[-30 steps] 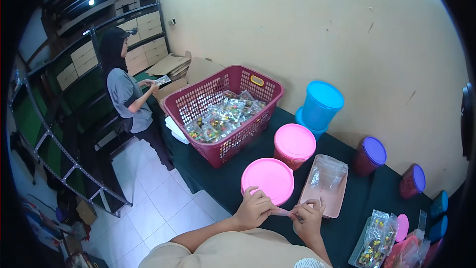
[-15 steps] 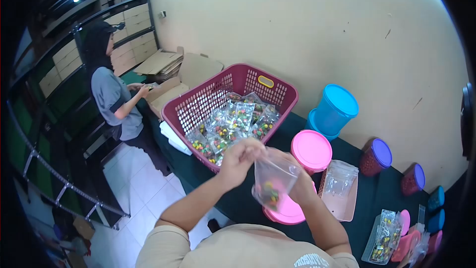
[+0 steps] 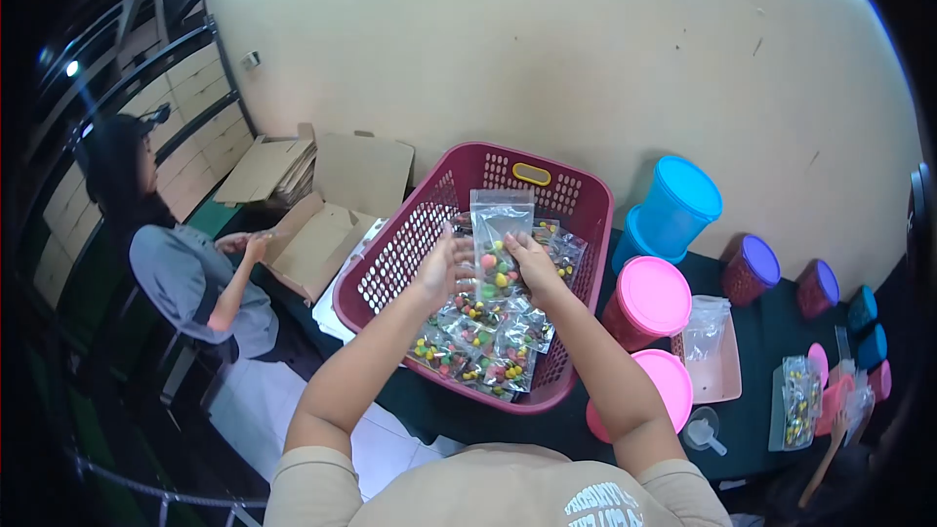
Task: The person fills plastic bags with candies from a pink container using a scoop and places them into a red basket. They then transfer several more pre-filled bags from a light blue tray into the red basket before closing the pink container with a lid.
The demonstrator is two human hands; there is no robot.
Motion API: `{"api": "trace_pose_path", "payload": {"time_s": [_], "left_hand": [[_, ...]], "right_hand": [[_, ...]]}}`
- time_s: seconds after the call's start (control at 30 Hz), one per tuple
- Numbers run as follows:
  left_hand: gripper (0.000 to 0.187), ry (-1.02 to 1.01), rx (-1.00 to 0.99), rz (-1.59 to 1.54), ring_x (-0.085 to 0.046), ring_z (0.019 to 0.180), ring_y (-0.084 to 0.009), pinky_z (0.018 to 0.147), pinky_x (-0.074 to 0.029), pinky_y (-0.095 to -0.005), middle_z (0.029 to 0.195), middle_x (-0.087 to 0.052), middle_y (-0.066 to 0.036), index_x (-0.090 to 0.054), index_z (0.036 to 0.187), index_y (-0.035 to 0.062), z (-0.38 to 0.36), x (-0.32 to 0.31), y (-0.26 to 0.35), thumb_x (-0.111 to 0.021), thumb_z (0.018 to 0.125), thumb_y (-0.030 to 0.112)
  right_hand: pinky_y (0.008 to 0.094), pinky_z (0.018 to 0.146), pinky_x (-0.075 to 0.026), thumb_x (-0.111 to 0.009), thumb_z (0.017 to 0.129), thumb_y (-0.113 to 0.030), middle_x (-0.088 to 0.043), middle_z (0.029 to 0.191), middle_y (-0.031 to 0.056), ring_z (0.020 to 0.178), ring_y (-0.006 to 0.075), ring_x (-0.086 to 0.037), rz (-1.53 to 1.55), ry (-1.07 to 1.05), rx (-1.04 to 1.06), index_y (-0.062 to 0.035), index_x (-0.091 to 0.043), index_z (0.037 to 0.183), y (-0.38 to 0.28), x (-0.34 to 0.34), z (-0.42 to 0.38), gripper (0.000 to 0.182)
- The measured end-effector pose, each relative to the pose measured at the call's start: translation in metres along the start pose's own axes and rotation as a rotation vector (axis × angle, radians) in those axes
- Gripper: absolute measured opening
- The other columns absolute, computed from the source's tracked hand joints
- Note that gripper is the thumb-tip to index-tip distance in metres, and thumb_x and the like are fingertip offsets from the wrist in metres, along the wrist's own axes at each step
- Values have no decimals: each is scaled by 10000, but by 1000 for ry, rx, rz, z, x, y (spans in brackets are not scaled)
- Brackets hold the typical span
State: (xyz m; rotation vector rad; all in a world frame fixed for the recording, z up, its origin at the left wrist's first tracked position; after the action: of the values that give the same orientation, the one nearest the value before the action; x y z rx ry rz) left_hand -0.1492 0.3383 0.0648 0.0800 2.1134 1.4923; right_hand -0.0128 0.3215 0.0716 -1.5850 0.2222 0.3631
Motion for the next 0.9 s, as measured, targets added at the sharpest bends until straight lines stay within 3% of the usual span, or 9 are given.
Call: {"api": "trace_pose_path", "payload": {"time_s": [0.2,0.33,0.37,0.4,0.5,0.57,0.73,0.83,0.9], "left_hand": [[510,-44,101,449,-593,802,-172,664,-508,-322,1078,-567,-44,-444,1223,73,3,-8,-11,-567,892,441],[387,-6,-105,475,-610,901,-165,595,-532,-305,1078,-599,-78,-456,1210,41,4,-1,-5,-581,913,255],[334,28,-166,453,-597,953,-153,665,-537,-311,1077,-602,-91,-460,1213,28,8,4,0,-544,933,189],[314,88,-271,349,-597,946,-147,748,-519,-304,1065,-611,-91,-478,1202,12,8,8,7,-548,929,152],[275,148,-453,446,-631,834,-148,712,-508,-280,972,-651,-87,-526,1116,12,17,22,5,-613,890,141],[280,218,-536,651,-639,819,-156,719,-512,-290,930,-658,-93,-535,1102,5,6,16,17,-629,879,146],[394,126,-438,523,-645,878,-186,760,-519,-324,1026,-648,-107,-509,1166,0,2,3,16,-681,826,102],[532,111,-450,770,-611,1001,-215,815,-499,-320,1118,-605,-154,-457,1239,-30,-8,-10,23,-711,793,109],[452,116,-503,754,-625,963,-204,802,-503,-324,1066,-631,-133,-509,1184,-10,-4,-7,20,-707,791,94]], "right_hand": [[397,891,-398,-451,952,-465,-509,1225,97,1102,191,-477,-276,133,-193,-62,-387,1260,34,30,20,511],[335,750,-509,-523,917,-470,-524,1122,110,1023,192,-558,-83,-49,-186,-80,-318,1307,31,12,12,588],[312,620,-559,-612,888,-365,-531,1060,99,903,188,-608,-139,-152,-217,-55,-306,1344,49,21,23,631],[312,620,-559,-612,888,-365,-531,1060,99,903,188,-608,-141,-157,-222,-55,-306,1344,46,18,21,631],[321,586,-573,-716,799,-142,-554,1039,100,818,190,-628,-211,-269,-290,-16,-336,1367,32,-3,5,695],[318,591,-574,-715,797,-136,-568,1030,101,825,187,-630,-243,-255,-240,-3,-336,1361,28,-2,6,692],[297,608,-574,-726,782,-111,-597,1013,106,832,176,-634,-353,-89,-32,22,-412,1253,8,6,6,581],[290,633,-572,-698,795,-51,-598,1028,111,854,183,-639,-325,-27,66,18,-436,1194,10,18,10,483],[317,639,-574,-644,803,29,-596,1026,107,873,208,-640,-296,-17,148,16,-465,1165,9,21,12,405]]}}
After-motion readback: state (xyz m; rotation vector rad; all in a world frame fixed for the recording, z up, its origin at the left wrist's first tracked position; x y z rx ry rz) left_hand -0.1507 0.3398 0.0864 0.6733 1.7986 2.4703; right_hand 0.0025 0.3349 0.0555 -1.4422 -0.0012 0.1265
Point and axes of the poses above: each hand's wrist, its own z-axis towards the middle knuckle, its own x-axis out of the back of the hand, y = z × x, the point moved 7 cm from there along z, towards the middle knuckle
